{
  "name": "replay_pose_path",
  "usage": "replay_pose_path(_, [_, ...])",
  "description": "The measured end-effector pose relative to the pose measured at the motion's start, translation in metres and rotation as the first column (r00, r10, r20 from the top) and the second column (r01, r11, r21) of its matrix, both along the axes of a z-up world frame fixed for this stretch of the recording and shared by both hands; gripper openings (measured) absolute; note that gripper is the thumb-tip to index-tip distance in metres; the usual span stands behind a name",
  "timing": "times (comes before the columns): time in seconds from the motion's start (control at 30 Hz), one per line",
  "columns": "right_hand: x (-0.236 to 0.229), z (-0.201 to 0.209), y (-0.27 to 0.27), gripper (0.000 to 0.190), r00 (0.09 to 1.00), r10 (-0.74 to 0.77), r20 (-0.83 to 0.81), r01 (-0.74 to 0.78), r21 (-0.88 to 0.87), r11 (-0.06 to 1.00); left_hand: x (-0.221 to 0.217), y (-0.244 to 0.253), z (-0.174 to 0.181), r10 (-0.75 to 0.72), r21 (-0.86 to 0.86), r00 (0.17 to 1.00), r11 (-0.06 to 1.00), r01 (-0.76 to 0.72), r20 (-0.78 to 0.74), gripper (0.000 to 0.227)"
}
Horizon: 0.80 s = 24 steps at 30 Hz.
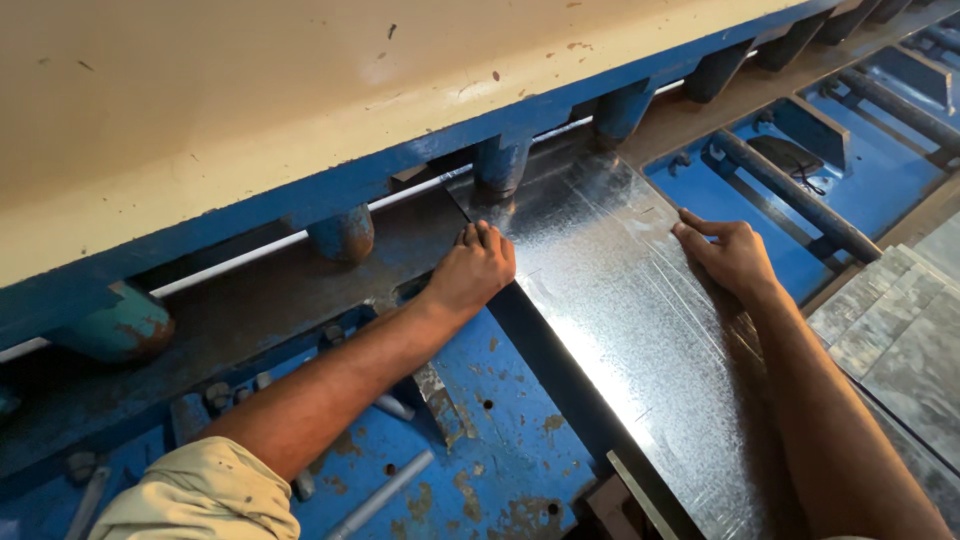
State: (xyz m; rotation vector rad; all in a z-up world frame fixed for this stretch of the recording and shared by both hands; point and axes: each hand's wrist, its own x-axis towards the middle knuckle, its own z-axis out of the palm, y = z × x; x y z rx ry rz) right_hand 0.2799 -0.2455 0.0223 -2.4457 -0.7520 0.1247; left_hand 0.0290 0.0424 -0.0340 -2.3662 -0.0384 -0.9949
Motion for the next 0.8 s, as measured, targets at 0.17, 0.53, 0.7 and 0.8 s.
replay_pose_path(0.17, [-0.004,-0.001,0.001,0.046,0.997,0.01,0.083,-0.012,0.024,1.0,-0.001,-0.001,0.006,0.002,-0.008,0.999,1.0,-0.002,-0.045,0.012])
replay_pose_path(0.53, [-0.016,0.009,0.006,0.049,0.999,-0.051,-0.005,0.051,-0.015,0.999,-0.008,-0.004,0.017,0.022,0.067,0.999,0.998,-0.02,-0.03,0.011])
replay_pose_path(0.7, [-0.022,0.013,0.006,0.049,0.997,-0.073,-0.029,0.071,-0.056,0.996,-0.008,-0.006,0.019,0.024,0.045,0.999,0.999,-0.023,-0.032,0.011])
replay_pose_path(0.8, [-0.03,0.016,0.009,0.049,0.999,-0.031,0.039,0.032,-0.013,0.999,-0.012,-0.014,0.023,0.035,0.059,0.999,0.998,-0.035,-0.003,0.018])
